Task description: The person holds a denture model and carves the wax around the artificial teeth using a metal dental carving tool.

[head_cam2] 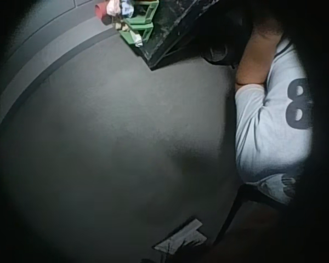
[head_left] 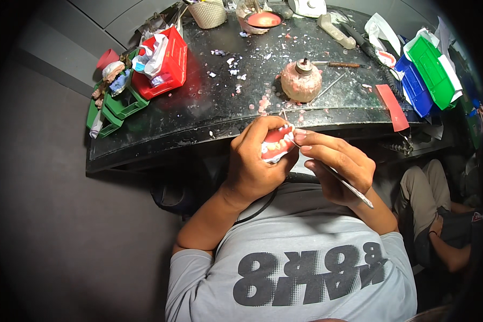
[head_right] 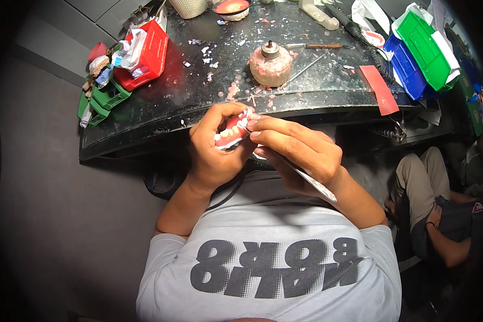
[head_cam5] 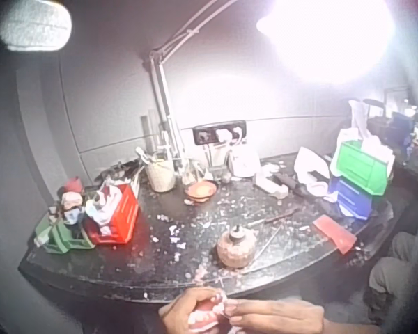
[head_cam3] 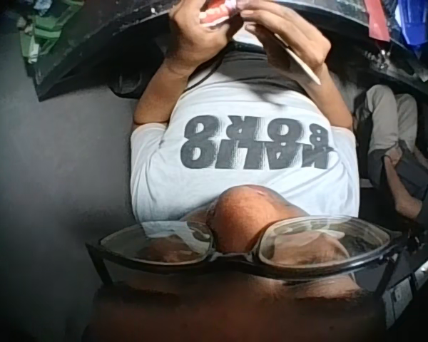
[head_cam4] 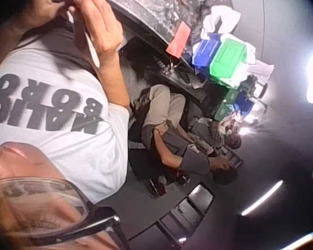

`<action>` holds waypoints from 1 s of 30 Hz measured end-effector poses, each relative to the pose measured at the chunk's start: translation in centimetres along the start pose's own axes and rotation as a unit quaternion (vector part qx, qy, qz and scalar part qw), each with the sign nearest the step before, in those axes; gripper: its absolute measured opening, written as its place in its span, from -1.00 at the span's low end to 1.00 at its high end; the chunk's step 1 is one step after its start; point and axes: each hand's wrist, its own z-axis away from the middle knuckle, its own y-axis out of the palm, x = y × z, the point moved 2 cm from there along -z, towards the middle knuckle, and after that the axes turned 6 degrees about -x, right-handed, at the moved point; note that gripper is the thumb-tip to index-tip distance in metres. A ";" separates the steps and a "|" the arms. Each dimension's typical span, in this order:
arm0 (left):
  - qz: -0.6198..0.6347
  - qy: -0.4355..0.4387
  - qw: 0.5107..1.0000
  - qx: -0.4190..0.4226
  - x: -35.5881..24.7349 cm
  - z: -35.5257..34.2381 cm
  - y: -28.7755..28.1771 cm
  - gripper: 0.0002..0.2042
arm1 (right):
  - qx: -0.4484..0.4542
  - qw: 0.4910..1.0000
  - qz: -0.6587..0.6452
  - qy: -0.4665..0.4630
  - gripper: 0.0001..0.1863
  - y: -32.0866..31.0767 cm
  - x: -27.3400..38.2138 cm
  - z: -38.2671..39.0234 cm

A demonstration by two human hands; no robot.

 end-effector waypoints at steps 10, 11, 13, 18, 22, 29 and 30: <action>-0.071 0.057 0.996 -0.016 -0.4 -0.2 -0.1 -0.59 | 0.008 1.000 0.000 -0.014 -0.73 0.1 0.0 0.1; -0.079 0.067 0.994 -0.018 -0.4 -0.2 -0.1 -0.59 | 0.007 1.000 0.001 -0.016 -0.73 0.2 0.0 0.1; -0.087 0.077 0.993 -0.020 -0.4 -0.2 -0.1 -0.58 | 0.006 1.000 0.001 -0.018 -0.73 0.2 0.0 0.0; -0.106 0.092 0.990 -0.027 -0.5 -0.2 -0.2 -0.60 | 0.008 1.000 -0.005 -0.014 -0.73 0.2 0.2 -0.1; -0.076 0.028 0.997 -0.005 -0.4 0.1 -0.3 -0.62 | 0.008 1.000 -0.009 -0.018 -0.73 0.1 0.0 0.0; 0.002 -0.028 0.999 0.036 0.3 0.3 -0.4 -0.67 | 0.008 1.000 -0.007 -0.019 -0.73 0.0 0.0 0.2; 0.008 -0.028 0.999 0.040 0.3 0.3 -0.4 -0.67 | 0.007 1.000 -0.003 -0.020 -0.73 0.1 0.0 0.2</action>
